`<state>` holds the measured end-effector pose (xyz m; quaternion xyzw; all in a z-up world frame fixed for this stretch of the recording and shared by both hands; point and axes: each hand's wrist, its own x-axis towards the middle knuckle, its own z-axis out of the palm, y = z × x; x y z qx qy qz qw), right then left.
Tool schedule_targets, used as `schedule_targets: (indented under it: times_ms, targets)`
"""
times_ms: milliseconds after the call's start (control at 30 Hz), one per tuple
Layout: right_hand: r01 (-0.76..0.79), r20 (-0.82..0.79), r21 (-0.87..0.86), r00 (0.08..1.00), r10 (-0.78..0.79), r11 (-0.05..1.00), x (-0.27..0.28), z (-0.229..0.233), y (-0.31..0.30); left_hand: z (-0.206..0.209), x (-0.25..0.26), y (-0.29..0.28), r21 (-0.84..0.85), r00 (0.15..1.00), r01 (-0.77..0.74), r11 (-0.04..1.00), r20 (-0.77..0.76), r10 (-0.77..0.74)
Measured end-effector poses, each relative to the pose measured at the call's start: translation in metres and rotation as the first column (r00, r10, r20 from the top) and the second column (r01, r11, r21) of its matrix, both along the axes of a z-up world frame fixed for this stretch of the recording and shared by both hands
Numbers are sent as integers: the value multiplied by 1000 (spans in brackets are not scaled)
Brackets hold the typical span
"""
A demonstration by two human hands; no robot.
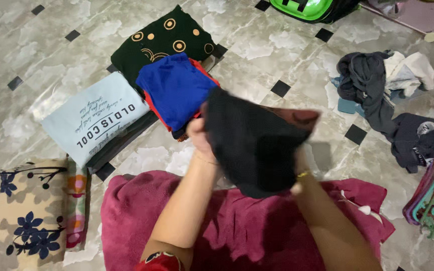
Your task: The person folds several shirts, shorts, and other items of clothing by hand, stacking them onto a folded blanket and gathering hangers.
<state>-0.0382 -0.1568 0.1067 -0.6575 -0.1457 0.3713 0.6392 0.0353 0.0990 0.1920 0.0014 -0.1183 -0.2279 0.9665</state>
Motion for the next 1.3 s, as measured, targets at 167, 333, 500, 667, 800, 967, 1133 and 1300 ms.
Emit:
schedule_targets:
  times_ms: [167,333,500,667,800,967,1133,1300]
  targets:
    - [-95,22,-94,995,98,991,-21,63,-38,27,35,66,9,956,1,1000,292,-3]
    - [-166,70,-574,966,250,801,-20,93,-67,77,46,91,141,567,278,950,775,-280]
    - [291,269,-954,738,618,68,3,93,-118,103,40,55,852,12,-466,240,278,-961]
    - [566,536,-809,594,600,162,16,148,-148,131,17,41,233,479,-829,-509,-174,-860]
    - [654,618,-746,611,495,126,17,171,-152,142,12,44,161,362,-932,-325,402,-841]
    - [683,719,-693,634,283,231,18,181,-164,158,26,62,237,99,-969,72,636,-765]
    - [889,769,-427,259,585,167,-2,192,-158,178,22,94,-138,-105,-990,13,689,-717]
    - [871,926,-304,175,334,386,-18,181,-182,159,16,102,-285,67,-912,-294,605,-794]
